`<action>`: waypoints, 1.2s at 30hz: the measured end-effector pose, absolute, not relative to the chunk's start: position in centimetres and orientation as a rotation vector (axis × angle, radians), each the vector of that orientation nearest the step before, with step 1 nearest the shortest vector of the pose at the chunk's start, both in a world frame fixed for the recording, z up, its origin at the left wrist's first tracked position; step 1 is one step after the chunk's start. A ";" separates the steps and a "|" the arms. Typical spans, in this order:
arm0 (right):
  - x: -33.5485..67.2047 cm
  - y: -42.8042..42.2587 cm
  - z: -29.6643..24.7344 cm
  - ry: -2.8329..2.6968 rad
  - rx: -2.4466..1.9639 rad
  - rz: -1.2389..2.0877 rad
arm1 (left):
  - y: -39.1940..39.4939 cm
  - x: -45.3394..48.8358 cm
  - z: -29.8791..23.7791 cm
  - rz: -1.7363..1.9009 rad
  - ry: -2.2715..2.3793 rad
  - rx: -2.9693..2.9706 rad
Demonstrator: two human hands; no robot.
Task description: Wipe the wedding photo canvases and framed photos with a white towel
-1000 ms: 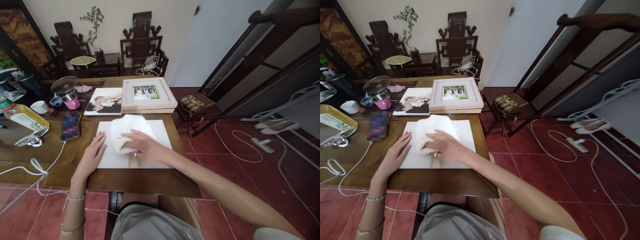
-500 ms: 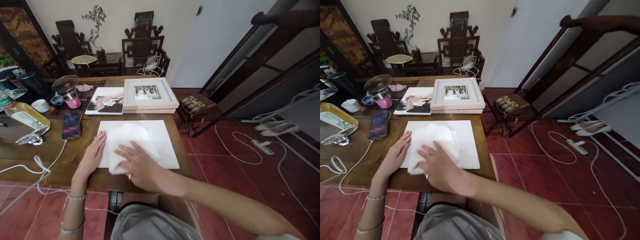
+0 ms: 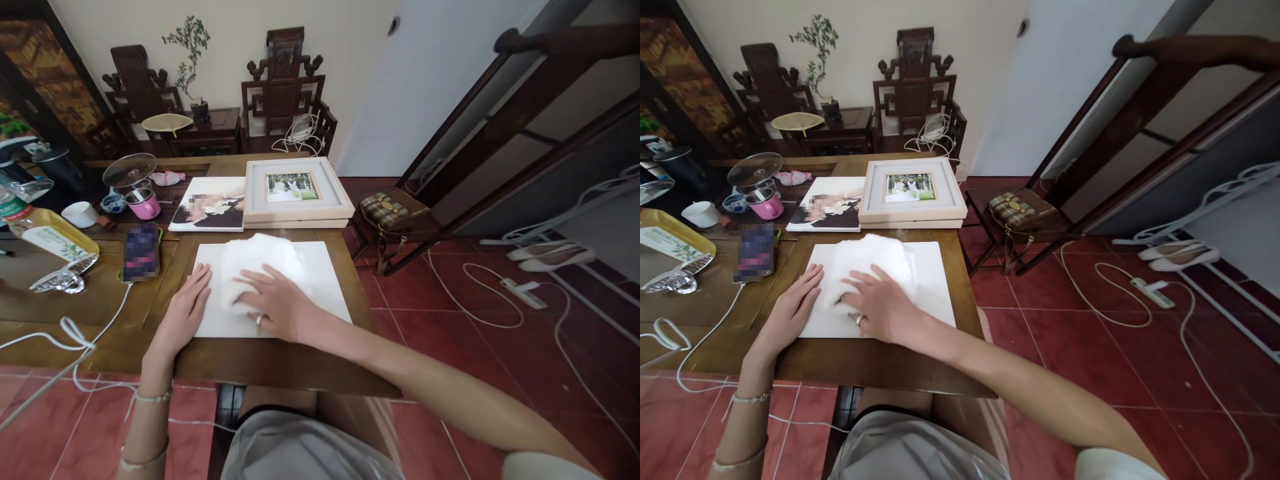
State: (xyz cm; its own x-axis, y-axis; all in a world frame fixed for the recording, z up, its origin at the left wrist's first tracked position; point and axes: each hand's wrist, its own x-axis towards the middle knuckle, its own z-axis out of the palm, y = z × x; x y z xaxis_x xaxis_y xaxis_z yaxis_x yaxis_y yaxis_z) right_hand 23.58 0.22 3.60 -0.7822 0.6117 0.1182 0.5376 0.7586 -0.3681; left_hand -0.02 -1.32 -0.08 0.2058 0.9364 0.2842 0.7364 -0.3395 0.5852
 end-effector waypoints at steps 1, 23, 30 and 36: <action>23.3 0.7 3.5 -2.712 -0.931 0.441 | -1.4 0.0 0.0 0.885 1.579 2.166; 24.5 -3.9 4.4 -2.848 -0.283 0.565 | -2.1 0.1 0.2 1.126 1.612 2.070; 24.4 1.1 3.5 -2.741 -0.618 0.575 | -1.7 0.0 -0.1 0.961 1.679 2.163; 21.6 6.1 4.6 -2.662 -0.745 0.583 | -1.6 -0.1 -0.4 0.969 1.702 2.182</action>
